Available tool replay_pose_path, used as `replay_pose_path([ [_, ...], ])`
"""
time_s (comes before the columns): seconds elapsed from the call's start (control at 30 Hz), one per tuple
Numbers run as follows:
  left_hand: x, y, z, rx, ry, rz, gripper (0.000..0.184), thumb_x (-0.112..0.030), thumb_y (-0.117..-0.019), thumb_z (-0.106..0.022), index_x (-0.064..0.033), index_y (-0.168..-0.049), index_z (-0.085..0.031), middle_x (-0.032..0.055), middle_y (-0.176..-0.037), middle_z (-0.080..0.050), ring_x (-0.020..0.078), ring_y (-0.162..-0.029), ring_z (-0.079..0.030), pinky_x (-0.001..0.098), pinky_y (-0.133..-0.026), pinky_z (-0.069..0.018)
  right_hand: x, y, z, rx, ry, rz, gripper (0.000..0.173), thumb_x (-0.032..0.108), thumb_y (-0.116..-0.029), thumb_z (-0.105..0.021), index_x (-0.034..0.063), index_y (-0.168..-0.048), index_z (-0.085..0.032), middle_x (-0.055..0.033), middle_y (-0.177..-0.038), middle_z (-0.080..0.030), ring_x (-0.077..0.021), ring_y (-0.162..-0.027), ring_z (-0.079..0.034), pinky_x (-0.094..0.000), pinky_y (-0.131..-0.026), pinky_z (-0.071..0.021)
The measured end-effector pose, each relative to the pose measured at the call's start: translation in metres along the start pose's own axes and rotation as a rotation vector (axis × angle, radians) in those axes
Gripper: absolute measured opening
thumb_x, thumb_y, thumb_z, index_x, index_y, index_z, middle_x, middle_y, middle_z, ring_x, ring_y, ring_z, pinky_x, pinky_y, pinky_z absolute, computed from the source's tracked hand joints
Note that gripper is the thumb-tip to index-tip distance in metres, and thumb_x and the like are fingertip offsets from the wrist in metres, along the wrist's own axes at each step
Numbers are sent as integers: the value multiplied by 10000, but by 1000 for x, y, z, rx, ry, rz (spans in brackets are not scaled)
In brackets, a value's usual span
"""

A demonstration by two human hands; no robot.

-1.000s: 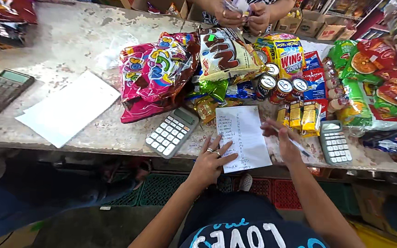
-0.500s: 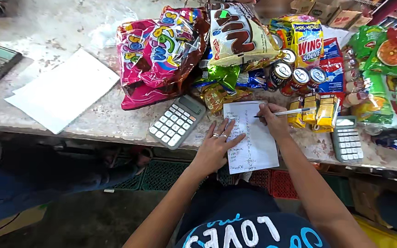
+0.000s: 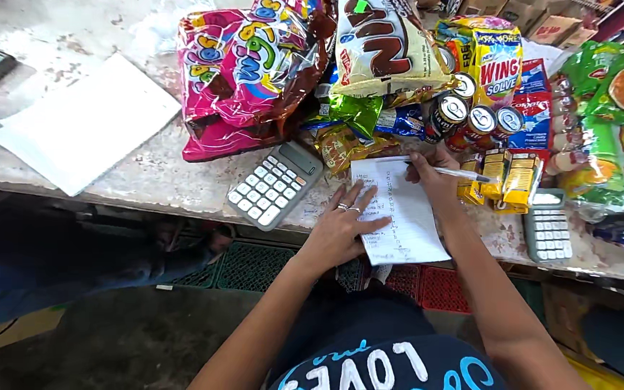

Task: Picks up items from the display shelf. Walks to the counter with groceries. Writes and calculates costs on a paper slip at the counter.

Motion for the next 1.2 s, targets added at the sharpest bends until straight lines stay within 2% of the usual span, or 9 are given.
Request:
replay_pose_path([
  [0.1, -7, -2, 1, 44, 104, -19, 279, -269, -990, -636, -287, -1237, -763, 168, -1400, -636, 496, -1401, -461, 746, -1146, -240, 6, 16, -1, 41, 88, -15, 81, 97, -990, -650, 78, -919, -616, 60, -705, -675, -17, -574, -645, -196, -551, -574],
  [0.2, -4, 0, 1, 61, -11, 5, 382, -136, -918, -700, -289, -1265, -748, 201, -1417, -614, 526, -1391, -455, 725, -1137, -306, -2, 19, -1, 2, -26, -24, 123, 57, -939, -701, 82, -855, -614, 43, -675, -693, -43, -531, -653, -218, -498, -575],
  [0.3, -1, 2, -3, 53, -48, 22, 406, -145, -913, -690, -278, -1294, -733, 222, -1459, -571, 538, -1402, -432, 720, -1137, -308, -5, 10, 3, 12, -55, -77, 192, 30, -883, -756, 96, -828, -584, 29, -664, -696, -49, -504, -644, -219, -467, -560],
  [0.37, 0, 1, -1, 23, -25, 17, 374, -156, -906, -696, -281, -1253, -757, 212, -1443, -588, 532, -1395, -446, 717, -1135, -315, -2, 1, 4, 5, -18, -10, 229, 21, -840, -789, 119, -772, -594, 66, -635, -671, -7, -484, -607, -184, -448, -527],
  [0.47, 1, 2, 2, -6, -11, 24, 324, -178, -912, -690, -277, -1206, -781, 206, -1419, -609, 524, -1388, -461, 698, -1140, -327, 1, -1, 2, -17, 141, 104, 267, 65, -836, -780, 132, -675, -579, 124, -595, -572, 61, -512, -516, -130, -506, -455],
  [0.57, 1, 3, 1, -26, -26, 25, 298, -197, -922, -679, -288, -1183, -790, 185, -1414, -620, 504, -1394, -465, 683, -1146, -334, 4, 2, -4, 4, 231, 219, 288, 39, -860, -705, 109, -631, -544, 100, -580, -538, 63, -524, -476, -126, -508, -398],
  [0.83, 1, 5, 1, -48, -25, 16, 287, -200, -923, -675, -281, -1169, -796, 193, -1400, -628, 505, -1390, -469, 683, -1147, -332, 10, 5, -13, 68, 209, 311, 278, -10, -844, -682, 61, -610, -549, 57, -579, -552, 52, -528, -485, -123, -501, -394],
  [1.0, 1, 6, 1, -61, -35, 11, 273, -213, -934, -664, -278, -1163, -798, 191, -1392, -635, 497, -1393, -470, 672, -1151, -334, 5, 3, -16, 86, 241, 264, 265, -6, -845, -684, 67, -627, -553, 68, -591, -549, 63, -537, -482, -113, -509, -395],
  [1.2, 2, 5, 1, -56, -30, 23, 273, -216, -936, -662, -278, -1165, -797, 190, -1404, -626, 496, -1400, -462, 673, -1157, -324, 6, 2, -19, 99, 316, 306, 271, 0, -836, -678, 43, -607, -540, 36, -574, -539, 45, -530, -476, -125, -505, -381],
])
Point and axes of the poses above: each hand's wrist, its own y-axis away from the middle knuckle, its own z-axis out of the back of the hand, x = y × z, the point moved 9 cm from there along -y, towards the middle knuckle
